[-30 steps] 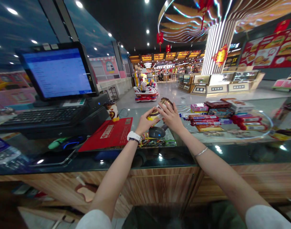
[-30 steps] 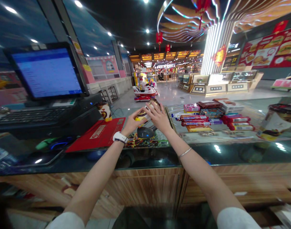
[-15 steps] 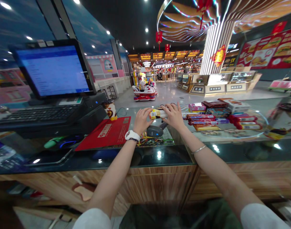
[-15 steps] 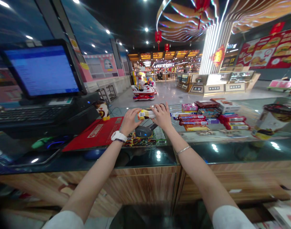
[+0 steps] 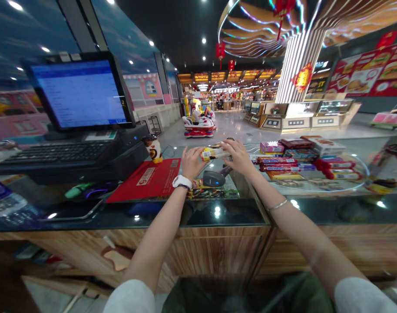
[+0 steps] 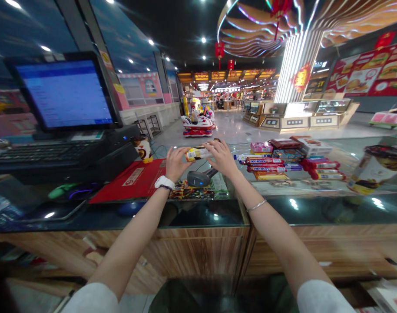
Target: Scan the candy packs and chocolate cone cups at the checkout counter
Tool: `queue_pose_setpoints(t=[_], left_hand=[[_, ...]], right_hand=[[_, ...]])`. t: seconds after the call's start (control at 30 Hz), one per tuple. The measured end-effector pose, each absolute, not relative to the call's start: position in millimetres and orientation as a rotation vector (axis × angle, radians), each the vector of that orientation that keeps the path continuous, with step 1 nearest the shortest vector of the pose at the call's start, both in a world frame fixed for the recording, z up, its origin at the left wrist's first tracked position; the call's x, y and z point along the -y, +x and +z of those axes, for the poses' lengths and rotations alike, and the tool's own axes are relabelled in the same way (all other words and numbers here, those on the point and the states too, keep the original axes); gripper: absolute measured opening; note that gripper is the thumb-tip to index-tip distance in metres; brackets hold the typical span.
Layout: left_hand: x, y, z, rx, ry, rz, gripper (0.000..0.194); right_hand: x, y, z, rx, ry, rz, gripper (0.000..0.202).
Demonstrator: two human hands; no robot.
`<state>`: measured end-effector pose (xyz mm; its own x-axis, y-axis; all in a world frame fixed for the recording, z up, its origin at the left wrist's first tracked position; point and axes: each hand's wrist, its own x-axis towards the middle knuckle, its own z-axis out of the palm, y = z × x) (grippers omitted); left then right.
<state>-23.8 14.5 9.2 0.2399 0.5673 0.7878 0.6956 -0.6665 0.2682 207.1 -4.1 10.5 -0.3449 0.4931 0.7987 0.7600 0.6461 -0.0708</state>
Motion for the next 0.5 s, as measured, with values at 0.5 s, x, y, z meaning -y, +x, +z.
queue_pose_setpoints(t=[0.5], left_hand=[[-41,-45,-6,1.304,-2.227,-1.367,0.042]], right_hand=[[-5,204,-33,2.596,-0.76,0.135,0.07]])
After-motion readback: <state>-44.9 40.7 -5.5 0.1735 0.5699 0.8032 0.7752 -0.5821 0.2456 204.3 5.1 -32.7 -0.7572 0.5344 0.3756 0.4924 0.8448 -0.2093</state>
